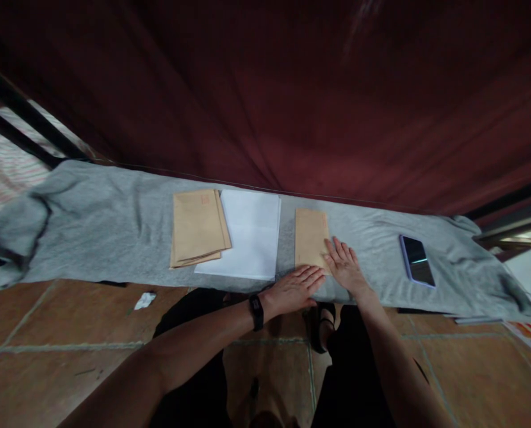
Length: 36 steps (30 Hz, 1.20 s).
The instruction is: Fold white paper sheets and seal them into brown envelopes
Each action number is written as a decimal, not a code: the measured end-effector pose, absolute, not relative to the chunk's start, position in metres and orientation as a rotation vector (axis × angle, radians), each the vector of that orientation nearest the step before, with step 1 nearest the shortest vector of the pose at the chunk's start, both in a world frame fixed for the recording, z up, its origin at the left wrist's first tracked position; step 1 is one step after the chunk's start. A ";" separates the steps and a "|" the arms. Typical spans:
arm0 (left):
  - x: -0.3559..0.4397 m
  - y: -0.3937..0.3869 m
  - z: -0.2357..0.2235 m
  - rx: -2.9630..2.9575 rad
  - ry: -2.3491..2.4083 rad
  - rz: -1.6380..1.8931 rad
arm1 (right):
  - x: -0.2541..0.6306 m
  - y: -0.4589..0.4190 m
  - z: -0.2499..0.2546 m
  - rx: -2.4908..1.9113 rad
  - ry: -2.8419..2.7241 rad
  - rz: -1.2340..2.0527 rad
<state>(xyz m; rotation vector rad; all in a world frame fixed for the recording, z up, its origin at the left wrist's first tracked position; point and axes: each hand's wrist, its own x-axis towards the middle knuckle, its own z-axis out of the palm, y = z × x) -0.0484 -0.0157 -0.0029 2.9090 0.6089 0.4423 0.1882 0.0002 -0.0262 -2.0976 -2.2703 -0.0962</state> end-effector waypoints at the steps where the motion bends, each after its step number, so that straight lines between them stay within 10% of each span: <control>1: -0.049 -0.016 -0.002 2.911 0.613 0.435 | 0.189 0.000 -0.026 -2.099 -2.271 -0.100; 36: -0.039 0.008 0.011 2.841 1.028 0.490 | 0.159 0.006 0.018 -2.075 -1.244 0.771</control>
